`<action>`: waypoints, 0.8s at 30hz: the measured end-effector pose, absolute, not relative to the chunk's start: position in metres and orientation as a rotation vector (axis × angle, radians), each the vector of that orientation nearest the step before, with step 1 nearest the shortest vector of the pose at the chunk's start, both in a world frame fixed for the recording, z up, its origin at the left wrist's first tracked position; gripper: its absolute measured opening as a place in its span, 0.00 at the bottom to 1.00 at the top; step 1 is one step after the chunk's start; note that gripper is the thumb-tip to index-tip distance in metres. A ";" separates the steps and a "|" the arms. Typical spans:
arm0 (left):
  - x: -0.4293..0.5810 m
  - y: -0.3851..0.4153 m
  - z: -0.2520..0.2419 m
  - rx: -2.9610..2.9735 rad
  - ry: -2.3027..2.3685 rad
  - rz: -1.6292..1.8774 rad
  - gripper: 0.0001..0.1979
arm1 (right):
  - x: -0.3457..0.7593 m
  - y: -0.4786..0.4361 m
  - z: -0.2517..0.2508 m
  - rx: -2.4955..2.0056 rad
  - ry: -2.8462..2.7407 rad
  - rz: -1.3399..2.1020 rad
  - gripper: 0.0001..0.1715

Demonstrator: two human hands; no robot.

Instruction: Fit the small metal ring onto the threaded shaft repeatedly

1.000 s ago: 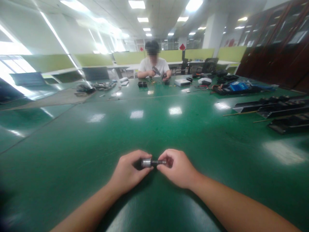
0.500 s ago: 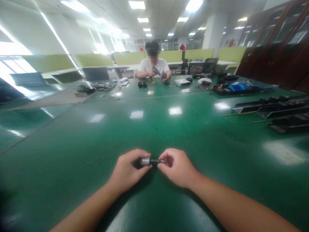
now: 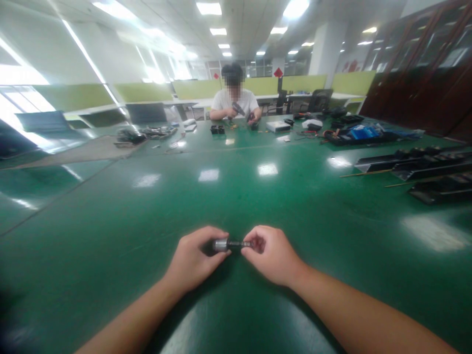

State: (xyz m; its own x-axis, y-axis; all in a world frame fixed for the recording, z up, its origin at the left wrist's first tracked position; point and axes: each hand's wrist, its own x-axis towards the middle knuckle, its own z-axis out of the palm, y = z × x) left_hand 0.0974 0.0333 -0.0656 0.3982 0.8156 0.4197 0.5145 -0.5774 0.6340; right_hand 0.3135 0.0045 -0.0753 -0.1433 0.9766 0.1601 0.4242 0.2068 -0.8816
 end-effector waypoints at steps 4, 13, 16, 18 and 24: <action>0.097 0.034 -0.066 2.259 1.144 1.020 0.12 | 0.313 0.005 -0.076 -1.332 -1.692 0.896 0.03; 0.097 0.035 -0.066 2.266 1.153 1.016 0.11 | 0.313 0.005 -0.077 -1.345 -1.669 0.906 0.04; 0.096 0.035 -0.066 2.261 1.158 1.019 0.11 | 0.313 0.005 -0.077 -1.349 -1.674 0.903 0.04; 0.096 0.036 -0.066 2.261 1.158 1.022 0.11 | 0.314 0.005 -0.077 -1.350 -1.681 0.897 0.04; 0.095 0.036 -0.067 2.270 1.161 1.035 0.11 | 0.313 0.005 -0.075 -1.346 -1.680 0.896 0.03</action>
State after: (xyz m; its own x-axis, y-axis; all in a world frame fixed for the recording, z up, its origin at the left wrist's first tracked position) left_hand 0.0954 0.0364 -0.0669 0.3848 0.8131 0.4368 0.5273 -0.5821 0.6190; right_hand 0.3131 0.0046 -0.0750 -0.1263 0.9810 0.1474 0.4243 0.1878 -0.8858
